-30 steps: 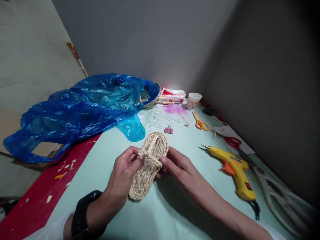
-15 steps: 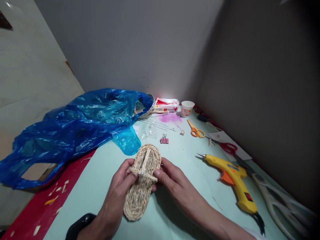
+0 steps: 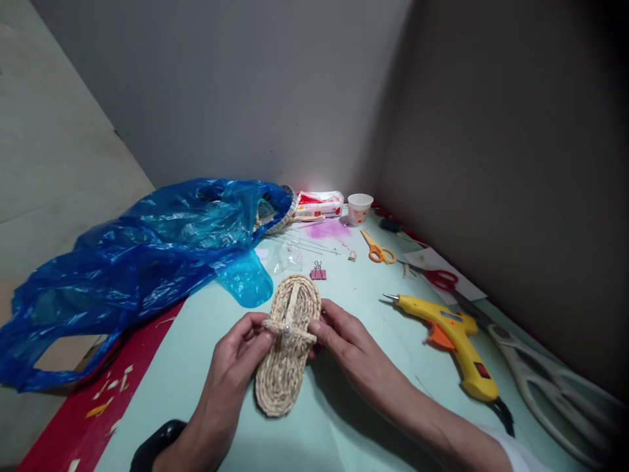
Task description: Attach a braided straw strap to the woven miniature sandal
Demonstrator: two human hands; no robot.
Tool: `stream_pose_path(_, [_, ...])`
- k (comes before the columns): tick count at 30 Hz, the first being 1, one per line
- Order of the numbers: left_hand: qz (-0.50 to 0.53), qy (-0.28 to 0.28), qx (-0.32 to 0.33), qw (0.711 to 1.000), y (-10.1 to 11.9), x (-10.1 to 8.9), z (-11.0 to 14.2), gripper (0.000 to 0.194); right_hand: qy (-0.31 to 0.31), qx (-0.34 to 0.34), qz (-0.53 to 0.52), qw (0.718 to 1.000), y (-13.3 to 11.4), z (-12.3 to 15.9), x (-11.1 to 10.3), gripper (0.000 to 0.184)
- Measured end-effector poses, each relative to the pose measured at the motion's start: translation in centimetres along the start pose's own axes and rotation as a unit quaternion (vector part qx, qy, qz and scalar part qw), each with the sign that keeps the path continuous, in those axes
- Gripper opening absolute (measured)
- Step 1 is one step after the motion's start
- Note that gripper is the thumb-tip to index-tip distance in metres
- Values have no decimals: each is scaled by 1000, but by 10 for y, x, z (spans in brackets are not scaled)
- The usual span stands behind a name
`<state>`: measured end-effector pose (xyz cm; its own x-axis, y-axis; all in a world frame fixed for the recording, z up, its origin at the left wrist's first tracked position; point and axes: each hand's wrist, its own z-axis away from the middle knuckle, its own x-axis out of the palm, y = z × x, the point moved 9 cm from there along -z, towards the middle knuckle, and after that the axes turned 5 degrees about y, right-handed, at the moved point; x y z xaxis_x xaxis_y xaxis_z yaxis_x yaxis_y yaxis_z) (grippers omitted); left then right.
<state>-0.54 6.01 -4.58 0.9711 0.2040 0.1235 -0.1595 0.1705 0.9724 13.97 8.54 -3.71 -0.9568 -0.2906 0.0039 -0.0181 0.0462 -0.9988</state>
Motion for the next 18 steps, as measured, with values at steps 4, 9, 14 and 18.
stream_pose_path(4, [-60, 7, 15, 998, 1, -5, -3, 19, -17, 5, 8, 1000, 1, 3, 3, 18])
stream_pose_path(9, [-67, 24, 0, 997, -6, -10, -7, 21, -19, 6, 18, 1000, 2, 4, 4, 17])
stream_pose_path(14, [-69, 36, -17, 997, -9, -11, -5, 23, -14, 3, 25, 1000, 3, 4, 4, 16])
stream_pose_path(18, [-65, 18, -14, 998, -7, -8, -3, 21, -22, 11, 5, 1000, 4, 4, 7, 18])
